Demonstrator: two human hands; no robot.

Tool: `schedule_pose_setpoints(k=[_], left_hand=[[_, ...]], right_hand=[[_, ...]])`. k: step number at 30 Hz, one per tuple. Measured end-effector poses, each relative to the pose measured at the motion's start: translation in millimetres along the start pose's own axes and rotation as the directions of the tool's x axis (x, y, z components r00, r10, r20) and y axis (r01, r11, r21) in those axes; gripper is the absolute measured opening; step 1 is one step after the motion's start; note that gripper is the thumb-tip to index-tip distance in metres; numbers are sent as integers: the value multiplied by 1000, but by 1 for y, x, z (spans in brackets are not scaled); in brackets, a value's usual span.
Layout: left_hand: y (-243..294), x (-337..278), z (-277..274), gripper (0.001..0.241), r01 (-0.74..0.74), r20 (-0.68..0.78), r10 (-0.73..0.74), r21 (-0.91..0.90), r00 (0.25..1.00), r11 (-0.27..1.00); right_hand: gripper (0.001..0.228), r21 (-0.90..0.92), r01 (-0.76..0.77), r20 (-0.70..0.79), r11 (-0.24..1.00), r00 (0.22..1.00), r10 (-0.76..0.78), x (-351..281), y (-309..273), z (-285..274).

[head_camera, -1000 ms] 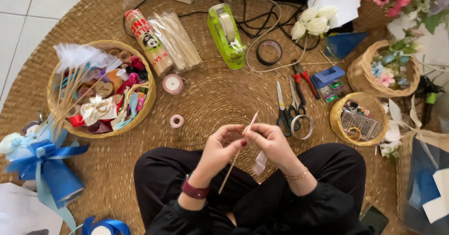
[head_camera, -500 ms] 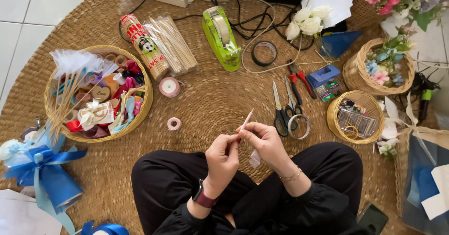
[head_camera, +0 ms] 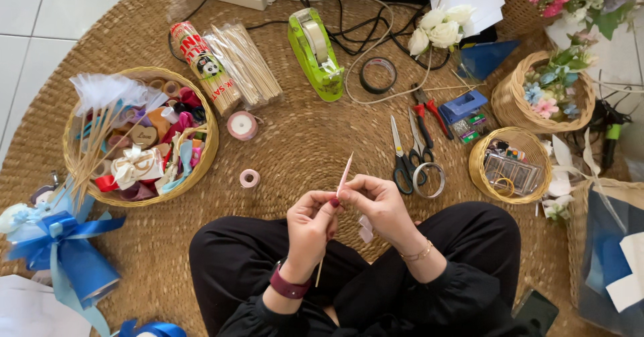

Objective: The person sits on a woven mat and wraps a pink ribbon around a thin wooden stick. They use their hands to secure the ribbon and then use scissors to cut the excess ribbon.

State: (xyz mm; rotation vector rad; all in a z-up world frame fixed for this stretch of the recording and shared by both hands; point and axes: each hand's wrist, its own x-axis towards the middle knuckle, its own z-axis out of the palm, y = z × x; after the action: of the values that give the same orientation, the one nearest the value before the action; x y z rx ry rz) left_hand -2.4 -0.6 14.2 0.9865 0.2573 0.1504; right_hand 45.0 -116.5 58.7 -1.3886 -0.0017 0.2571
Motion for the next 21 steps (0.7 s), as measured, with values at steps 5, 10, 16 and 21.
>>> schedule_pose_setpoints(k=[5,10,16,21], left_hand=[[-1,1,0,6,30,-9,-30,-56,1000,998],[9,0,3,7,-125,-12,131,223,991,967],[30,-3,14,8,-477,204,479,674,854,564],[30,-4,14,8,-424,147,450,669,881,611]], right_hand=[[9,23,-29,-12,999,999,30,-1,-5,1],[12,85,-108,-65,991,991,114,-5,18,-10],[10,-13,-145,-67,989,987,144,-7,2,-1],[7,81,-122,-68,989,990,127,-6,16,-4]])
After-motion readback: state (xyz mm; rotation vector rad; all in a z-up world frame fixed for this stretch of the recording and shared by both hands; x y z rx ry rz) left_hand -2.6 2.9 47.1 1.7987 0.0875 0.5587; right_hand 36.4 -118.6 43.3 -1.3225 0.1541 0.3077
